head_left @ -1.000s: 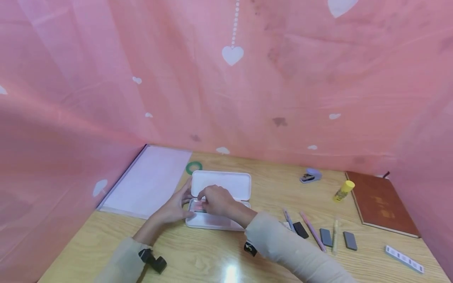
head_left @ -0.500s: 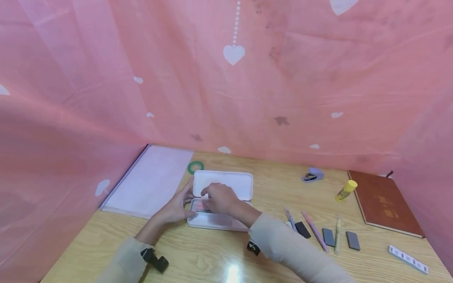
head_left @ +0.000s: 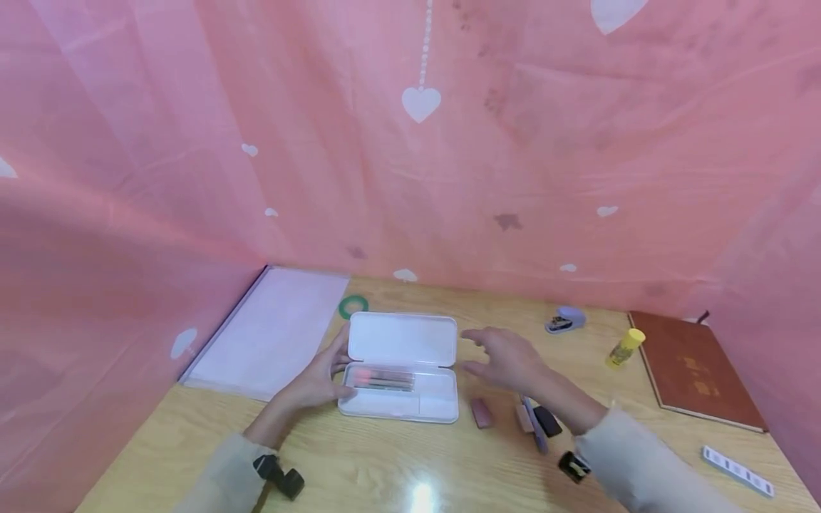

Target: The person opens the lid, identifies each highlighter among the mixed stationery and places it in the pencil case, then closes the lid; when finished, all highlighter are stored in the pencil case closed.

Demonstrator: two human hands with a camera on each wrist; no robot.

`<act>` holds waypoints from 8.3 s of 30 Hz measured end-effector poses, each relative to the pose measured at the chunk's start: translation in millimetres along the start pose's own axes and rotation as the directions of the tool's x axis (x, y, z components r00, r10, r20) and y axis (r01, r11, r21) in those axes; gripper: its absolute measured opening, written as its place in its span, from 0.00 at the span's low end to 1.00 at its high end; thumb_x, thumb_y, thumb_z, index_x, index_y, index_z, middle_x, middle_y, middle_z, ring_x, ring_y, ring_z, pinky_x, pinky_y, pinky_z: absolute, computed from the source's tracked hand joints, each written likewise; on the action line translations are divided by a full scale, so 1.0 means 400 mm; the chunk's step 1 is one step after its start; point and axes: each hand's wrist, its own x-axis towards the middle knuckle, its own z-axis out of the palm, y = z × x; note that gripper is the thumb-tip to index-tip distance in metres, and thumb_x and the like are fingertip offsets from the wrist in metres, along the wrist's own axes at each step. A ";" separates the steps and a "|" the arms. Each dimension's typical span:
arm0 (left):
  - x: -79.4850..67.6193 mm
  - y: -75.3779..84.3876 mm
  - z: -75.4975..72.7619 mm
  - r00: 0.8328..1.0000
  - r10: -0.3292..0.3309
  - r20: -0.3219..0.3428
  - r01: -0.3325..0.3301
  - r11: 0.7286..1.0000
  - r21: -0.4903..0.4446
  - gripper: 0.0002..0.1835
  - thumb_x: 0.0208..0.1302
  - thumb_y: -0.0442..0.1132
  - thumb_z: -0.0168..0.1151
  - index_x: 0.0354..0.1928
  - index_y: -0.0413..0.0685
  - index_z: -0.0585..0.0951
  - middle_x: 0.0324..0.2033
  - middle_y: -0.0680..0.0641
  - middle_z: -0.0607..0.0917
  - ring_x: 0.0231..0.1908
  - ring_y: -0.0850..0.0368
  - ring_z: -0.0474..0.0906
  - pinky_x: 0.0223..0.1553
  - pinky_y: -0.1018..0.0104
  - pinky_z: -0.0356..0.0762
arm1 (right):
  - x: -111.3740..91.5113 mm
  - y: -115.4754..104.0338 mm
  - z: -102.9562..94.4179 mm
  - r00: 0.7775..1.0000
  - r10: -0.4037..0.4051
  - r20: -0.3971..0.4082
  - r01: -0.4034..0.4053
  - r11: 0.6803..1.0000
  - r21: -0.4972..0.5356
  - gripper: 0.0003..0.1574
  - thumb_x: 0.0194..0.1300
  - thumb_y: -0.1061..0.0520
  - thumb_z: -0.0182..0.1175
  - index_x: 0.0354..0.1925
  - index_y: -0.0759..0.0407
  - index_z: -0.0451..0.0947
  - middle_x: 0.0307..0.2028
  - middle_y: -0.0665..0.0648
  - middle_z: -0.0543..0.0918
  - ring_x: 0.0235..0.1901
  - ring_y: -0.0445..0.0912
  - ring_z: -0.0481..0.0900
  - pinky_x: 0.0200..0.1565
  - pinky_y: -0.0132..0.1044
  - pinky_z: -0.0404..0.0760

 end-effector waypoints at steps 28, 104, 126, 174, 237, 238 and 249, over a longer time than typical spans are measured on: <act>-0.014 0.038 0.007 1.000 -0.003 0.005 0.003 1.000 -0.005 0.63 0.46 0.24 0.69 0.74 0.56 0.36 0.61 0.41 0.69 0.58 0.44 0.69 0.65 0.46 0.62 | -0.128 0.163 0.058 0.962 0.272 0.020 -0.272 0.960 0.062 0.12 0.54 0.55 0.63 0.34 0.62 0.82 0.16 0.48 0.78 0.14 0.39 0.69 0.16 0.32 0.69; -0.011 0.042 0.000 1.000 -0.028 0.009 0.028 1.000 -0.003 0.64 0.46 0.25 0.70 0.74 0.56 0.35 0.57 0.40 0.73 0.57 0.45 0.71 0.65 0.48 0.64 | -0.060 0.005 0.026 0.997 0.076 -0.023 -0.074 0.995 0.071 0.31 0.58 0.45 0.65 0.57 0.54 0.76 0.41 0.56 0.79 0.34 0.46 0.78 0.25 0.32 0.74; -0.020 0.084 -0.004 0.998 -0.056 0.030 0.056 0.998 -0.019 0.63 0.45 0.20 0.67 0.74 0.49 0.34 0.60 0.37 0.67 0.55 0.44 0.70 0.66 0.48 0.62 | -0.233 0.249 0.028 0.956 0.291 0.026 -0.291 0.957 -0.004 0.11 0.59 0.53 0.62 0.25 0.57 0.83 0.22 0.50 0.82 0.18 0.39 0.73 0.21 0.36 0.75; 0.010 0.045 0.025 0.996 -0.072 0.044 0.072 0.997 -0.010 0.63 0.47 0.21 0.66 0.74 0.58 0.33 0.64 0.37 0.64 0.60 0.44 0.69 0.64 0.54 0.65 | 0.205 -0.254 0.177 0.976 -0.158 0.149 0.147 0.986 0.081 0.11 0.57 0.60 0.64 0.40 0.53 0.86 0.35 0.50 0.85 0.30 0.42 0.76 0.26 0.33 0.76; -0.001 0.026 0.012 0.999 -0.053 -0.002 0.053 0.999 0.003 0.65 0.45 0.26 0.71 0.74 0.61 0.36 0.61 0.44 0.69 0.56 0.50 0.71 0.66 0.50 0.63 | -0.346 0.406 -0.068 0.782 0.597 0.179 -0.599 0.800 -0.049 0.33 0.43 0.33 0.69 0.32 0.60 0.77 0.23 0.51 0.77 0.24 0.47 0.71 0.20 0.37 0.66; -0.001 0.023 0.011 0.999 -0.050 -0.001 0.050 0.999 0.000 0.65 0.45 0.27 0.72 0.74 0.63 0.36 0.60 0.45 0.69 0.56 0.51 0.71 0.66 0.51 0.63 | -0.345 0.407 -0.065 0.784 0.597 0.168 -0.600 0.799 -0.038 0.32 0.43 0.35 0.69 0.32 0.61 0.78 0.24 0.52 0.77 0.24 0.47 0.72 0.21 0.37 0.66; 0.002 0.022 0.014 0.999 -0.042 0.003 0.042 0.999 0.004 0.65 0.45 0.27 0.72 0.73 0.70 0.36 0.60 0.50 0.70 0.55 0.56 0.72 0.65 0.55 0.65 | -0.302 0.366 -0.067 0.871 0.490 0.022 -0.490 0.867 0.084 0.19 0.54 0.52 0.64 0.37 0.68 0.82 0.27 0.57 0.84 0.26 0.46 0.79 0.23 0.38 0.74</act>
